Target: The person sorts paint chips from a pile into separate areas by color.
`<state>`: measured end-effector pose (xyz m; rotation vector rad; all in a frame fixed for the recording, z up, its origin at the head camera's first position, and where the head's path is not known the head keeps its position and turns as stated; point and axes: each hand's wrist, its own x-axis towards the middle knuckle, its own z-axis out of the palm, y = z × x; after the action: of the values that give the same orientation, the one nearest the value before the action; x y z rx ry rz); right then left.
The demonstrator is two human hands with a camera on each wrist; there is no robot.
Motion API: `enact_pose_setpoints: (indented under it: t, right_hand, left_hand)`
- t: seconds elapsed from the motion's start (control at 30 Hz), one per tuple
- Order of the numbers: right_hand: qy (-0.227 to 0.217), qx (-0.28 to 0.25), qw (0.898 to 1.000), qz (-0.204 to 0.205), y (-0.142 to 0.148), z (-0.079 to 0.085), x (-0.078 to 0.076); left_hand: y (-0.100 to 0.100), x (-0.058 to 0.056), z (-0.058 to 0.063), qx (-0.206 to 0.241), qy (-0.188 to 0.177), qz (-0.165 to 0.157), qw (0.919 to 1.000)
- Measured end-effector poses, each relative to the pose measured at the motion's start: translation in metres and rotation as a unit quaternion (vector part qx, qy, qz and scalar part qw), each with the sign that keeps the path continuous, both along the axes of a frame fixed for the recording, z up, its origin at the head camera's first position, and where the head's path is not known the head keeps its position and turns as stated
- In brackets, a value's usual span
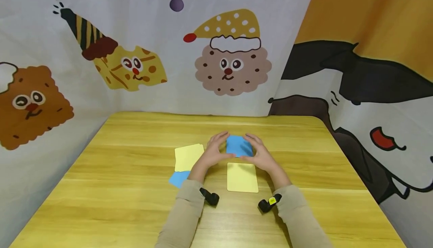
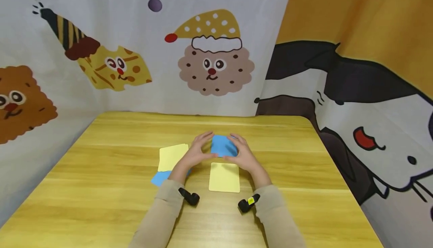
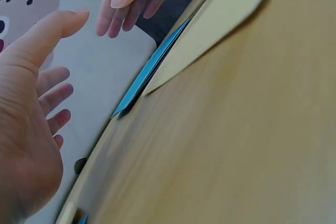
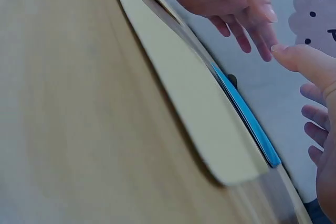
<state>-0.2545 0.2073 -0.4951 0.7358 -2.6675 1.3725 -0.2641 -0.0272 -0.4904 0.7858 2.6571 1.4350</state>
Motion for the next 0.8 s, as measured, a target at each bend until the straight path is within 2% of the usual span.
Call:
enact_pose_setpoints:
  t: [0.23, 0.4, 0.63, 0.8]
  right_hand:
    - [0.009, 0.005, 1.000, 0.014, -0.019, 0.002, 0.003]
    - [0.012, 0.011, 0.999, 0.039, -0.036, 0.005, 0.004]
    - [0.040, 0.071, 0.994, 0.073, -0.063, 0.010, 0.004]
    - [0.043, 0.094, 0.992, 0.079, -0.078, 0.010, 0.006]
  left_hand:
    - [-0.023, 0.010, 0.005, 0.014, -0.013, 0.008, 0.9998]
    - [-0.043, 0.016, 0.009, 0.002, -0.015, 0.014, 0.9998]
    - [-0.069, 0.023, 0.009, -0.016, -0.002, 0.022, 0.9996]
    - [-0.087, 0.030, 0.007, -0.027, -0.003, 0.033, 0.9991]
